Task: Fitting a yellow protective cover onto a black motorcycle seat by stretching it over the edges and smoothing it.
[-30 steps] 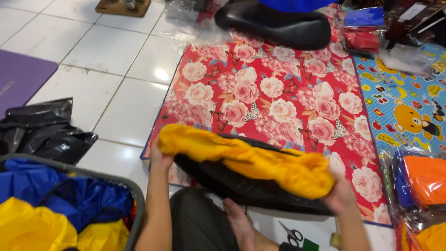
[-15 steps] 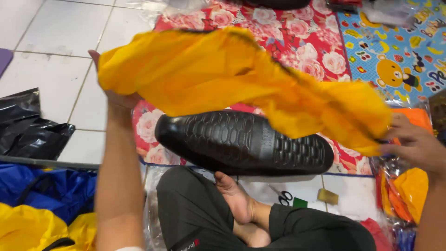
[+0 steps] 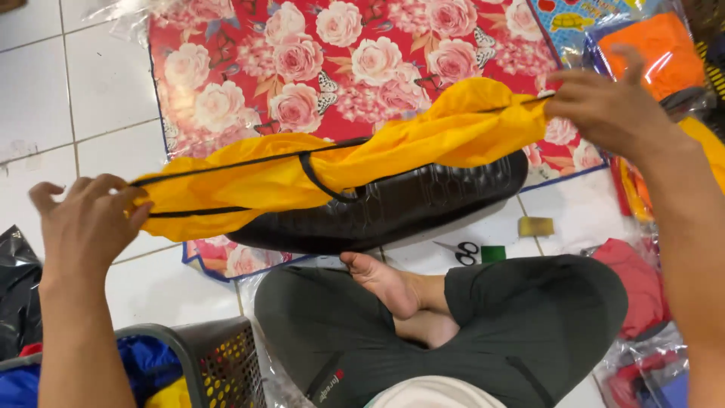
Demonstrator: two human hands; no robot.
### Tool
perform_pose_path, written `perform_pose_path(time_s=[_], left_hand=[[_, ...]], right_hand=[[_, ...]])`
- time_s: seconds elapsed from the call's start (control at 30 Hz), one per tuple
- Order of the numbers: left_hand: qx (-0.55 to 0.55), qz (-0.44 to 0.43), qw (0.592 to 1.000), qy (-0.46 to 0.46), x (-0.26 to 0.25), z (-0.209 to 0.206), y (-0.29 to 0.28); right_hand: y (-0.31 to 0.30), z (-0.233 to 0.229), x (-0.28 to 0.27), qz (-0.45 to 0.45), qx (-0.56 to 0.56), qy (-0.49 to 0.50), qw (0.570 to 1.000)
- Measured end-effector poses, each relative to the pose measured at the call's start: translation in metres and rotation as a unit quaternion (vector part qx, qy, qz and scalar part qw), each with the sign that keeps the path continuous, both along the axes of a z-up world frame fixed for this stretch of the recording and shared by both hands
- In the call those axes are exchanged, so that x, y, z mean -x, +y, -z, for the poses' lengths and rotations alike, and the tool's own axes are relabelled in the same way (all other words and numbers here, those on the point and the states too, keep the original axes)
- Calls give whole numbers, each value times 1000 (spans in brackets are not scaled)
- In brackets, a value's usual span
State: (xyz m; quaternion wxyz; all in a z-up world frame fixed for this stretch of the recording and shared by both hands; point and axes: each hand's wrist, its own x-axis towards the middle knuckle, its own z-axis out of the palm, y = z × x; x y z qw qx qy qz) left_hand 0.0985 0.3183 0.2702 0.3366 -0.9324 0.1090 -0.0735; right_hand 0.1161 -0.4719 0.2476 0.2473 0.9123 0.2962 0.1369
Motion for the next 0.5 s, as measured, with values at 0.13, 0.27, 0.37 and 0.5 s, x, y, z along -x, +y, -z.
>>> perform_pose_path(time_s=[0.13, 0.27, 0.37, 0.5], left_hand=[[372, 63, 925, -52, -7, 27, 9], [510, -253, 800, 187, 2, -16, -68], [528, -301, 762, 225, 7, -17, -84], [585, -94, 802, 79, -10, 18, -58]], right_hand=[[1, 25, -5, 15, -57, -86, 995], [7, 60, -5, 22, -67, 144, 987], [8, 66, 2, 71, -32, 156, 985], [-17, 54, 13, 78, -150, -10, 986]])
